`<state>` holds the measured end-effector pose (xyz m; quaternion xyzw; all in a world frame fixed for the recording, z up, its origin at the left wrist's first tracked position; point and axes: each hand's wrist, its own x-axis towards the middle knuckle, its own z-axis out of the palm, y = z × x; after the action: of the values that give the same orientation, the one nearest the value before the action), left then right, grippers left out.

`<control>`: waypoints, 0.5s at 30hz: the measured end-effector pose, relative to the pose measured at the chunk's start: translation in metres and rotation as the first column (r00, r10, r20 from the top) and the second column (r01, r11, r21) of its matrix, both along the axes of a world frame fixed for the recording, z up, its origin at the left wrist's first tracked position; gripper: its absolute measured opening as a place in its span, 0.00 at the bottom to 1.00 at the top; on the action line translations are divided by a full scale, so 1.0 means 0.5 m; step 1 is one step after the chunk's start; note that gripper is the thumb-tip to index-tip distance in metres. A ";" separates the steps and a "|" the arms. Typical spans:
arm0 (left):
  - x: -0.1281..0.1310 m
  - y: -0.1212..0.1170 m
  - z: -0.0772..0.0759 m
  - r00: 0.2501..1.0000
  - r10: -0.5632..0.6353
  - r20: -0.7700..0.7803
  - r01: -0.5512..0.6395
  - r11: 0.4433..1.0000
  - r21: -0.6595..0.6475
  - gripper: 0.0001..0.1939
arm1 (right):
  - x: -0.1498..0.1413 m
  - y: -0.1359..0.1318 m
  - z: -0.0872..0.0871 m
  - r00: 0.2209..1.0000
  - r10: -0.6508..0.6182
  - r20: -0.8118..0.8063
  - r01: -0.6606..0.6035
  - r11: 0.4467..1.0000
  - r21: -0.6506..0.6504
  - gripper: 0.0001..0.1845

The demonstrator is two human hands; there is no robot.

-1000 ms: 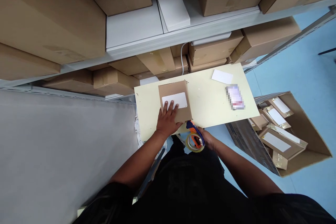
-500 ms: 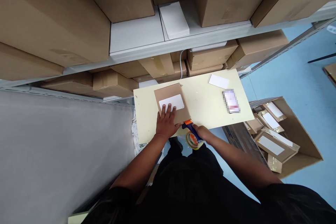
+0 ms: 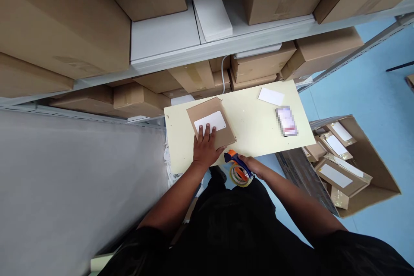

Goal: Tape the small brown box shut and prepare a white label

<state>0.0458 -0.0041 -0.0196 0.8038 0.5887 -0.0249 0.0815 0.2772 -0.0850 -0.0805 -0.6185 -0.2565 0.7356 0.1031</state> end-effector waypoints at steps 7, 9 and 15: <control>-0.003 -0.003 -0.004 0.999 -0.041 -0.027 0.041 0.999 -0.005 0.47 | 0.018 0.034 0.008 0.969 0.193 0.155 -0.194 0.981 -0.006 0.34; -0.005 -0.003 -0.004 0.998 -0.051 -0.036 0.051 0.999 -0.006 0.47 | 0.029 0.051 0.010 0.953 0.249 0.174 -0.248 0.968 -0.028 0.36; 0.000 -0.003 -0.003 0.997 -0.047 -0.068 0.046 0.999 -0.019 0.45 | 0.049 0.066 0.016 0.937 0.325 0.126 -0.327 0.945 -0.007 0.36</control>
<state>0.0458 -0.0056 -0.0210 0.8151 0.5722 -0.0591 0.0678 0.3018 -0.0521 -0.0725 -0.6118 -0.3666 0.7002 -0.0323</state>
